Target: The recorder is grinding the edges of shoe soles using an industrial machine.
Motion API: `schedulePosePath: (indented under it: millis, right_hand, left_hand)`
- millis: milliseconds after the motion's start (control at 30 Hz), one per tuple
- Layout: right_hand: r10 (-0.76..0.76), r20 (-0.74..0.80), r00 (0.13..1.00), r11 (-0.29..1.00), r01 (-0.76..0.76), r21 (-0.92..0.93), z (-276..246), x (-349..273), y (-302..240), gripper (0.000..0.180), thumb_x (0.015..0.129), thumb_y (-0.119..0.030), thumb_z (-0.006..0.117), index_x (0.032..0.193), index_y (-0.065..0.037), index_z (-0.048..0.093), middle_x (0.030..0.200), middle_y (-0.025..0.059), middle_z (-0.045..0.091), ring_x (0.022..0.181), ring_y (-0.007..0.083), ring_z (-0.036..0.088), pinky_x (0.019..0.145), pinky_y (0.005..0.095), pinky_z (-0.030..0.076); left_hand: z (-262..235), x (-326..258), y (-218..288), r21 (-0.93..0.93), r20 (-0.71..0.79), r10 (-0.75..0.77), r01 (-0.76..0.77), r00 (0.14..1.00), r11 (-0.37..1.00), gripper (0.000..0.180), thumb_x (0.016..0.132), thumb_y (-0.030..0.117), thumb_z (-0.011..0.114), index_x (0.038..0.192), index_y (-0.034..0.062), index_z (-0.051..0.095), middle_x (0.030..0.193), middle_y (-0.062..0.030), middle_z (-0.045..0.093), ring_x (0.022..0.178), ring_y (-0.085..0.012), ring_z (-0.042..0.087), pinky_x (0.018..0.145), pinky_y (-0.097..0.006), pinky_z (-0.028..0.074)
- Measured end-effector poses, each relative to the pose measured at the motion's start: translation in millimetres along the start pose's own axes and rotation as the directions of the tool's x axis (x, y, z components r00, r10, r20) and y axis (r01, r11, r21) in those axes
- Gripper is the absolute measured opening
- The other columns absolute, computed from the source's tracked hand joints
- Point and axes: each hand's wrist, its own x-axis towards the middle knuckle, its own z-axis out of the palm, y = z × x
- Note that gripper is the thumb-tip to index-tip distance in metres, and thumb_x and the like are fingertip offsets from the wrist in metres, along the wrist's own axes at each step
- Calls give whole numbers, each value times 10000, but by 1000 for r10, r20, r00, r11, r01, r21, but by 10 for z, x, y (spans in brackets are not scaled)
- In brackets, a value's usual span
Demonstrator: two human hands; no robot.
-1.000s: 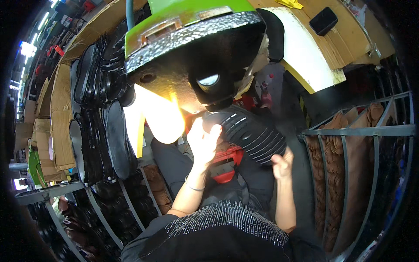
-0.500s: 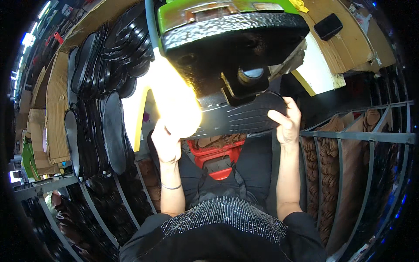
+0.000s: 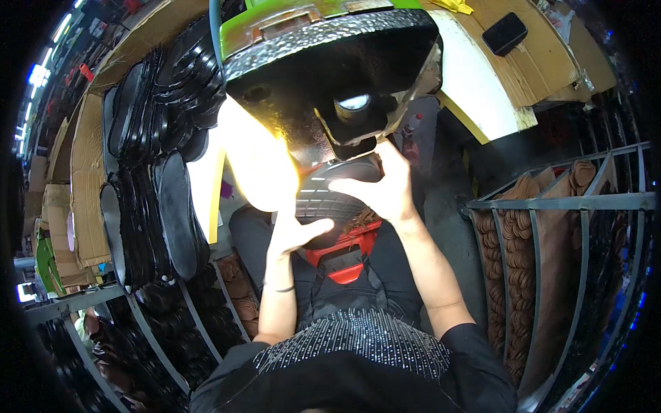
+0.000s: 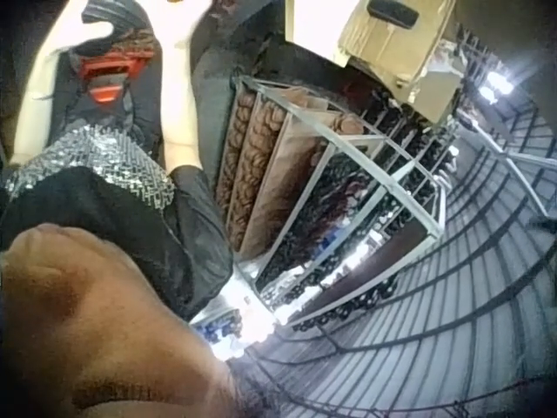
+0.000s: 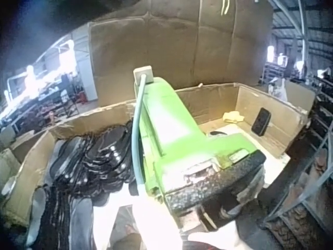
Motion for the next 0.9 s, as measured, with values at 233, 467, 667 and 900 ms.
schedulePosePath:
  millis: [233,467,667,900]
  right_hand:
    - [297,252,921,928,-341,149,-168,-624,741,441,682,9,757,1093,26,598,1003,83,652,902,145,604,833,292,484]
    - [414,-75,907,800,-324,505,-956,-1072,1254,421,689,-6,708,1089,31,581,953,72,637,902,167,607,834,313,491]
    - [275,-406,872,914,-106,392,-1370,-343,562,495,706,-22,719,1147,26,500,1039,132,594,910,200,609,829,340,506]
    - [38,-225,974,984,2,176,-927,192,9,367,681,-2,737,998,-1,551,876,52,617,756,129,608,709,240,500]
  left_hand:
    - [314,152,-165,159,-227,220,-187,949,969,299,725,49,741,990,-10,615,888,-68,646,822,-143,591,775,-281,464]
    - [456,89,-42,104,-256,249,-230,934,968,324,726,15,738,1011,-16,587,909,-62,621,829,-138,570,775,-270,459]
    - [397,242,178,252,-223,261,-203,939,946,448,677,181,808,1016,-6,582,897,-81,618,824,-175,585,755,-298,473]
    - [-252,253,284,237,-164,334,-291,928,927,298,679,70,762,927,-24,625,846,-75,656,760,-141,618,712,-269,499]
